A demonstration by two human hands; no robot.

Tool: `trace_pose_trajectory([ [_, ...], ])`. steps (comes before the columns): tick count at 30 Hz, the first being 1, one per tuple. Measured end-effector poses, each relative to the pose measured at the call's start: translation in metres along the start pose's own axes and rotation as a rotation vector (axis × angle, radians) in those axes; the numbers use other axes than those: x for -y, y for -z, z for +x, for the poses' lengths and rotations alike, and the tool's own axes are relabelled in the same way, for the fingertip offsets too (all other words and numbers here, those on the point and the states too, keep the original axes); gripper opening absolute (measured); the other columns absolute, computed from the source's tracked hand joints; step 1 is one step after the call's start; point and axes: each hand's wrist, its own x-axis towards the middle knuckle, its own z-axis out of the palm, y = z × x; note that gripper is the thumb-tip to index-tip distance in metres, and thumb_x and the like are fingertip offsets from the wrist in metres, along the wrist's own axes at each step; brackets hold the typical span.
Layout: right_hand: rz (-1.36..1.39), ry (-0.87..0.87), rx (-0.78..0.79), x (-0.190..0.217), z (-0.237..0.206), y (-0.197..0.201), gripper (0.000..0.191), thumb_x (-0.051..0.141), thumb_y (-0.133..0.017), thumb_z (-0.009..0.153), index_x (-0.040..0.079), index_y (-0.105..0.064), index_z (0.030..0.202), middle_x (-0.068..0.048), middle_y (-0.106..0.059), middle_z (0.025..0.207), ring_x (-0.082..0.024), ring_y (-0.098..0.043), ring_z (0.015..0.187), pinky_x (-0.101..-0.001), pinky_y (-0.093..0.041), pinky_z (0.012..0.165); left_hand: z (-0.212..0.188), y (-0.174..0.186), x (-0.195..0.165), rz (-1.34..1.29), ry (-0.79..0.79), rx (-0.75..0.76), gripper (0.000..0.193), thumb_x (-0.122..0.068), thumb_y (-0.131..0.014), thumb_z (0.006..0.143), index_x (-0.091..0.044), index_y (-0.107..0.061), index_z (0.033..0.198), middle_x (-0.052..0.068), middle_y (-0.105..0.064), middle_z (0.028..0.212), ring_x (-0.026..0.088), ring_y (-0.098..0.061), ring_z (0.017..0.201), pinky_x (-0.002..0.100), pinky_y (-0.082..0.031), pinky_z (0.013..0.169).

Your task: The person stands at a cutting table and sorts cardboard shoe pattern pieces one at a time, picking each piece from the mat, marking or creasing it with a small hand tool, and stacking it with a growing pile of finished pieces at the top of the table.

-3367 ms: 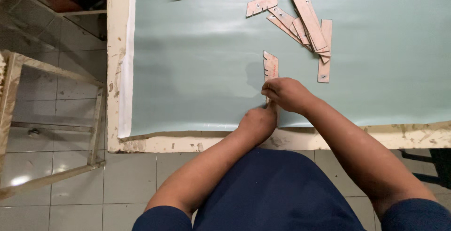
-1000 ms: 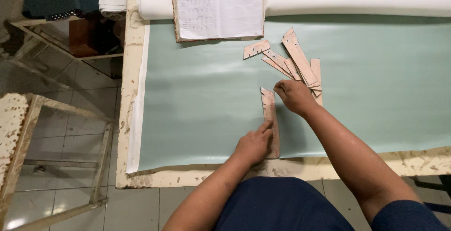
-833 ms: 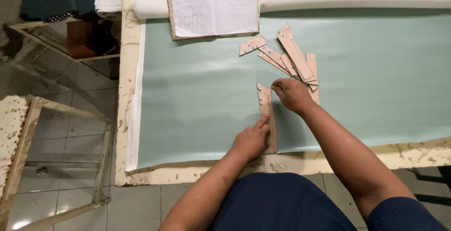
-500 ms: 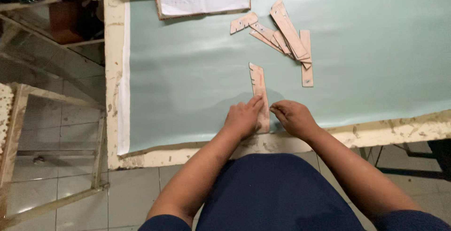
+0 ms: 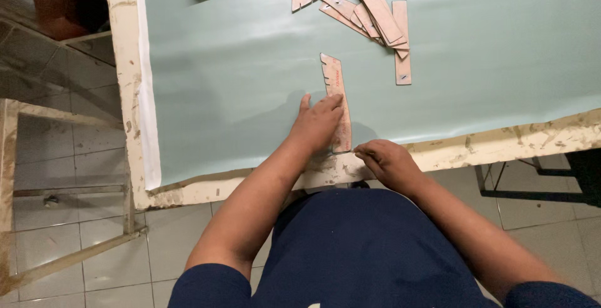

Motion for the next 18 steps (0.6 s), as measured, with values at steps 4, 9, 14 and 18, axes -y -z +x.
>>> trace_pose_trajectory([
  [4, 0.019, 0.101, 0.040, -0.001, 0.003, -0.001, 0.018, 0.019, -0.067, 0.095, 0.007, -0.074, 0.106, -0.010, -0.075, 0.097, -0.028, -0.072, 0.088, -0.0379, -0.058, 0.078, 0.004, 0.011, 0.002, -0.062, 0.052, 0.125, 0.055, -0.022, -0.081, 0.074, -0.015, -0.065, 0.126, -0.001, -0.044, 0.154, 0.017, -0.045, 0.138, 0.060, -0.024, 0.116],
  [9, 0.006, 0.115, 0.109, 0.003, 0.015, -0.007, 0.020, 0.018, -0.066, 0.093, 0.009, -0.075, 0.110, -0.009, -0.074, 0.095, -0.028, -0.071, 0.086, -0.0385, -0.058, 0.076, 0.006, 0.018, 0.004, -0.073, 0.045, 0.108, 0.040, -0.023, -0.080, 0.078, -0.018, -0.071, 0.116, -0.003, -0.050, 0.150, 0.017, -0.052, 0.130, 0.059, -0.027, 0.114],
  [14, -0.023, 0.165, 0.136, 0.011, 0.029, -0.015, 0.017, 0.019, -0.065, 0.095, 0.010, -0.074, 0.106, -0.008, -0.074, 0.093, -0.027, -0.071, 0.086, -0.0395, -0.057, 0.077, 0.003, 0.014, 0.015, -0.151, 0.030, 0.007, 0.030, -0.022, -0.079, 0.077, -0.020, -0.075, 0.107, -0.004, -0.055, 0.144, 0.016, -0.056, 0.126, 0.059, -0.028, 0.113],
  [18, -0.107, 0.139, 0.147, 0.018, 0.047, -0.020, 0.013, 0.019, -0.065, 0.094, 0.009, -0.073, 0.099, -0.010, -0.073, 0.090, -0.031, -0.070, 0.084, -0.0423, -0.055, 0.075, 0.003, 0.017, 0.021, -0.121, 0.054, 0.044, 0.020, -0.020, -0.073, 0.083, -0.021, -0.077, 0.103, -0.006, -0.058, 0.143, 0.016, -0.058, 0.125, 0.058, -0.028, 0.114],
])
